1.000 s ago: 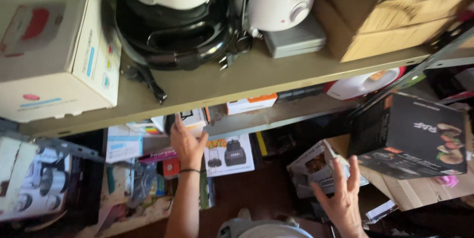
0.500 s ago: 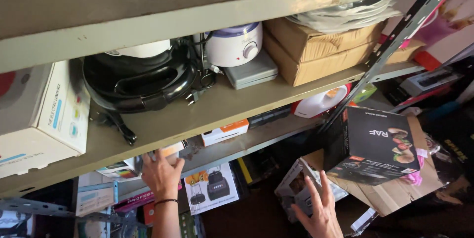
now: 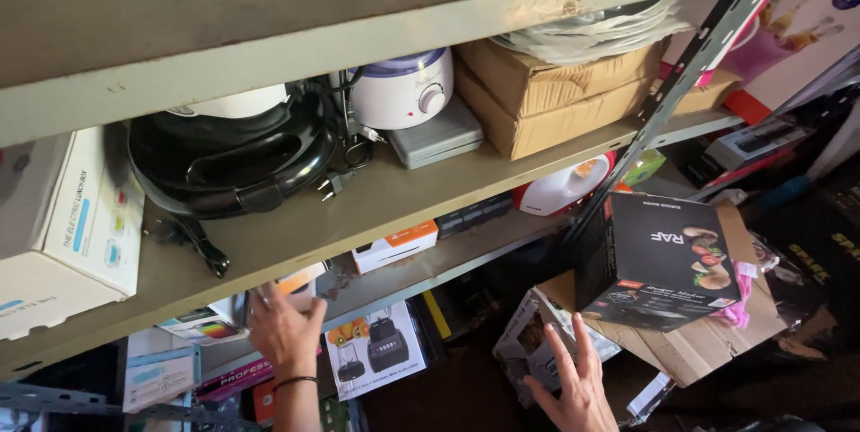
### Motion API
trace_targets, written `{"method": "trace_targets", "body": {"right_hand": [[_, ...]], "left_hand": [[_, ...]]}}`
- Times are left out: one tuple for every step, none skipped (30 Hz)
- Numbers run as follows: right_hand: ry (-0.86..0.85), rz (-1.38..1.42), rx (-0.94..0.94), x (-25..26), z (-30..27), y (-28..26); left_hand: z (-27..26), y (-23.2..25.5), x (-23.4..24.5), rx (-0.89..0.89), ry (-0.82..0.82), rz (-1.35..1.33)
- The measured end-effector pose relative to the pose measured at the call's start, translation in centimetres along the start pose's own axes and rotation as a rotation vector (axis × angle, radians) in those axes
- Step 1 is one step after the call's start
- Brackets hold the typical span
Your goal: Unboxing and organizing small appliances on a storage shelf.
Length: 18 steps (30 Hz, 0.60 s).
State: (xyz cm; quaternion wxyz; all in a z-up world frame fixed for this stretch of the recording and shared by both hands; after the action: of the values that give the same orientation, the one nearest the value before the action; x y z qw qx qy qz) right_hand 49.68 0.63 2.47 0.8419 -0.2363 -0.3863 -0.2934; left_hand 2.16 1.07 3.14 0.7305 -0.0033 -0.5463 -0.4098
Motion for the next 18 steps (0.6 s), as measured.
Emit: {"method": "trace_targets", "body": {"right_hand": [[-0.002,0.004,0.002,0.0,0.1,-0.1],[-0.001,0.003,0.003,0.0,-0.1,0.1],[-0.013,0.015,-0.005,-0.2,-0.2,0.3],[-0.025,0.026,-0.013,-0.4,-0.4,0.4],[-0.023,0.027,-0.013,-0.3,-0.3,0.3],[-0.019,0.032,-0.008,-0.1,-0.3,0.2],[-0.016,0.037,-0.005,0.0,-0.3,0.0],[-0.015,0.038,-0.006,0.1,-0.4,0.1],[-0.015,0.039,-0.01,0.1,-0.4,0.1],[-0.016,0.04,-0.013,0.1,-0.5,0.2],[-0.018,0.041,-0.012,0.2,-0.6,0.1],[-0.022,0.058,-0.036,0.1,-0.7,0.1],[-0.031,0.078,-0.056,0.1,-0.7,0.1],[-0.036,0.083,-0.05,0.1,-0.5,0.1],[0.024,0.085,0.014,0.2,-0.3,-0.2],[0.086,0.088,0.076,0.3,-0.2,-0.6],[0.075,0.105,0.086,0.2,0.0,-0.8],[0.069,0.108,0.092,0.0,0.1,-1.1]], "left_hand": [[0.4,0.4,1.1,0.029,0.013,0.008],[0.5,0.2,0.9,0.029,0.014,0.006],[0.7,0.0,1.0,0.013,0.094,0.01],[0.9,-0.2,1.1,-0.002,0.174,0.014],[1.0,-0.2,1.3,-0.004,0.176,0.015],[1.0,-0.2,1.6,-0.007,0.219,0.047],[1.0,-0.3,2.0,-0.011,0.261,0.079],[0.9,-0.2,2.4,-0.013,0.262,0.08],[0.7,-0.2,2.6,0.005,0.229,0.087],[0.6,-0.3,2.8,0.022,0.196,0.093],[0.5,-0.3,3.3,0.024,0.196,0.095],[0.3,-0.2,3.9,-0.02,0.201,0.031],[0.1,-0.4,4.6,-0.058,0.207,-0.028],[-0.1,-0.5,4.6,-0.05,0.208,-0.022],[-0.4,-0.8,4.8,-0.09,0.178,-0.056],[-0.7,-1.1,4.9,-0.129,0.149,-0.09],[-0.8,-1.4,5.2,-0.115,0.151,-0.074],[-1.0,-1.7,5.5,-0.113,0.128,-0.12]]}}
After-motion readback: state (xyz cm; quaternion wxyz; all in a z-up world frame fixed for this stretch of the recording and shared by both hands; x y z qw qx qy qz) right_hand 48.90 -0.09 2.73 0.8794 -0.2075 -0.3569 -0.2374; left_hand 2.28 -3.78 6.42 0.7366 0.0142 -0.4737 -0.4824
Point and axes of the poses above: each hand's wrist, its own z-axis towards the middle knuckle, its own x-axis out of the back of the hand, y = z × x, the point moved 4 cm from there along z, towards the middle knuckle, and after that the axes turned 14 degrees about x, right-handed, at the moved point
